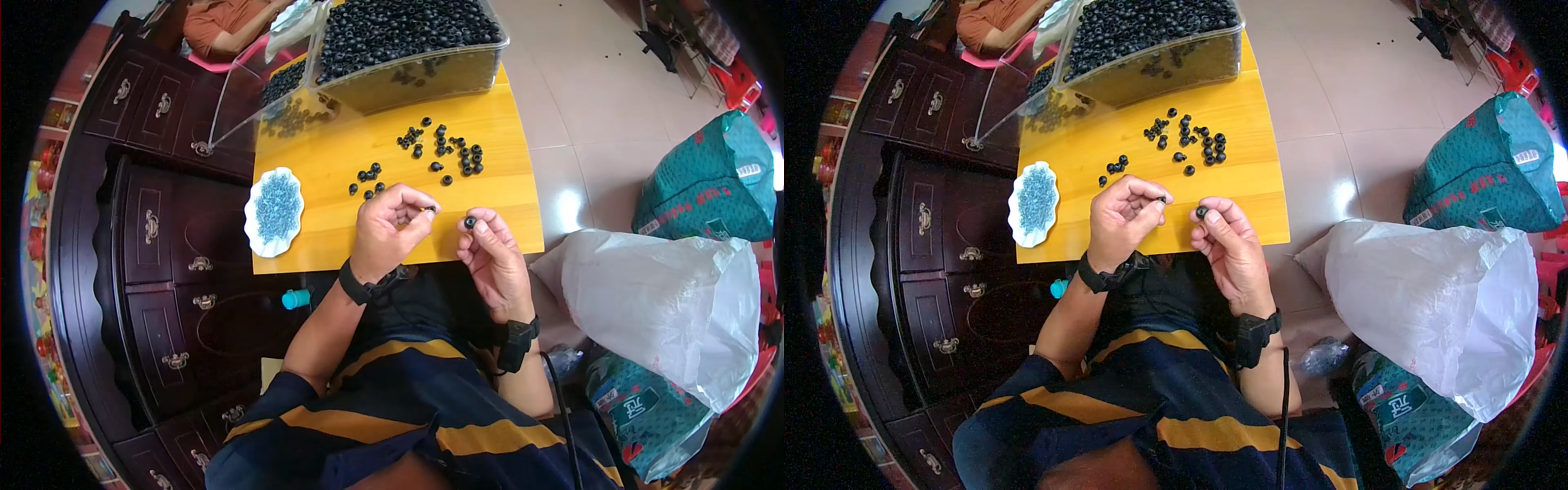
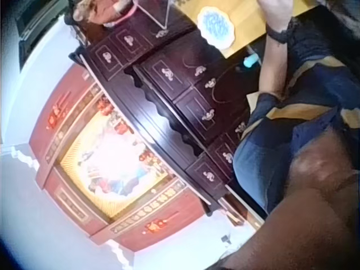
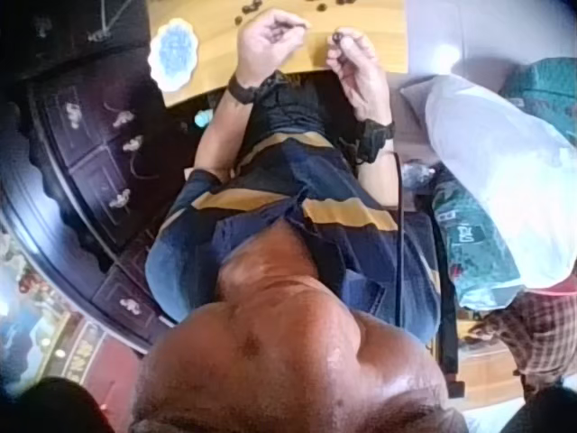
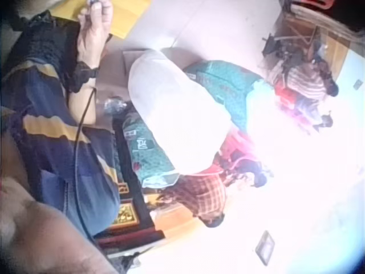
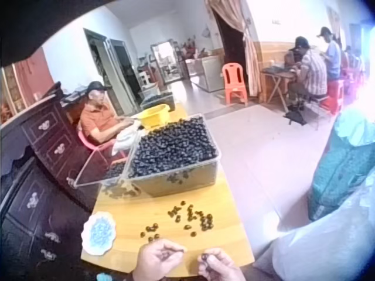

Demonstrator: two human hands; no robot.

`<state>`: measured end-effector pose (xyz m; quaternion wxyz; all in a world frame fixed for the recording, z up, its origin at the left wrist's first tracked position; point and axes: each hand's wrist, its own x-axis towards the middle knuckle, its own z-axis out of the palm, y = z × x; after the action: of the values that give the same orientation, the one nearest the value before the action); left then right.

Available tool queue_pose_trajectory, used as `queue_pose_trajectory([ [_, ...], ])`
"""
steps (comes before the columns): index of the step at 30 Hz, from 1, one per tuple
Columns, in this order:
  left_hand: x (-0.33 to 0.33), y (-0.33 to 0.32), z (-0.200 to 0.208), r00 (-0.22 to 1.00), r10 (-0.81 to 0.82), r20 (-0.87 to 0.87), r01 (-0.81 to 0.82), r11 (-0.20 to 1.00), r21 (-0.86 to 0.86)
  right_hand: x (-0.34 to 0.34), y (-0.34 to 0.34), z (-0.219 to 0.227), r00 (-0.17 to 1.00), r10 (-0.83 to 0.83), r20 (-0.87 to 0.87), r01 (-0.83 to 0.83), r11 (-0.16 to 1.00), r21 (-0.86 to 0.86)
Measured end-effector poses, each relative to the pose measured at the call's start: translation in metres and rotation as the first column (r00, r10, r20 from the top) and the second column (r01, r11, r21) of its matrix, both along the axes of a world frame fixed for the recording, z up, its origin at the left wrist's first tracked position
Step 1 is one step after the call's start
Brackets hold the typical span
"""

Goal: The person is manually sorting through small black and blue parts on a yellow table, moving them into different containers.

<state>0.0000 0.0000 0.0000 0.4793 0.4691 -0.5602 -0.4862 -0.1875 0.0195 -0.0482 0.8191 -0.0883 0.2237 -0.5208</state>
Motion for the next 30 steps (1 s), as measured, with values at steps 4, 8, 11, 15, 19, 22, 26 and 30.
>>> queue_pose_trajectory([
  [4, -0.004, 0.000, 0.003, 0.999, 0.036, -0.021, -0.037, 0.998, -0.057, 0.002, -0.001, 0.000, 1.000, -0.004, -0.006, 0.004, 1.000, -0.020],
  [8, -0.002, 0.000, 0.003, 0.988, 0.063, 0.138, -0.046, 0.991, -0.129, 0.003, -0.001, 0.000, 1.000, 0.000, 0.002, 0.000, 0.999, -0.042],
  [11, -0.007, 0.001, 0.015, 0.963, 0.055, 0.265, 0.017, 0.965, -0.263, 0.003, 0.000, 0.000, 1.000, 0.001, 0.000, -0.001, 0.999, -0.047],
  [15, -0.012, 0.010, 0.030, 0.943, 0.035, 0.332, 0.025, 0.984, -0.174, 0.003, 0.001, 0.003, 1.000, 0.008, -0.014, -0.008, 0.999, -0.043],
  [19, -0.012, 0.008, 0.032, 0.914, 0.006, 0.407, 0.093, 0.971, -0.222, 0.004, 0.002, 0.005, 0.999, 0.017, -0.046, -0.020, 0.997, -0.080],
  [22, -0.014, 0.008, 0.032, 0.910, -0.016, 0.415, 0.136, 0.956, -0.260, 0.004, 0.002, 0.001, 0.999, 0.019, -0.048, -0.024, 0.995, -0.093],
  [26, -0.018, 0.006, 0.029, 0.891, 0.016, 0.455, 0.152, 0.931, -0.331, 0.006, 0.002, -0.003, 0.997, 0.013, -0.081, -0.023, 0.992, -0.120],
  [30, -0.019, 0.005, 0.033, 0.870, 0.018, 0.492, 0.178, 0.921, -0.348, 0.006, 0.003, -0.002, 0.995, 0.008, -0.098, -0.019, 0.993, -0.116],
])
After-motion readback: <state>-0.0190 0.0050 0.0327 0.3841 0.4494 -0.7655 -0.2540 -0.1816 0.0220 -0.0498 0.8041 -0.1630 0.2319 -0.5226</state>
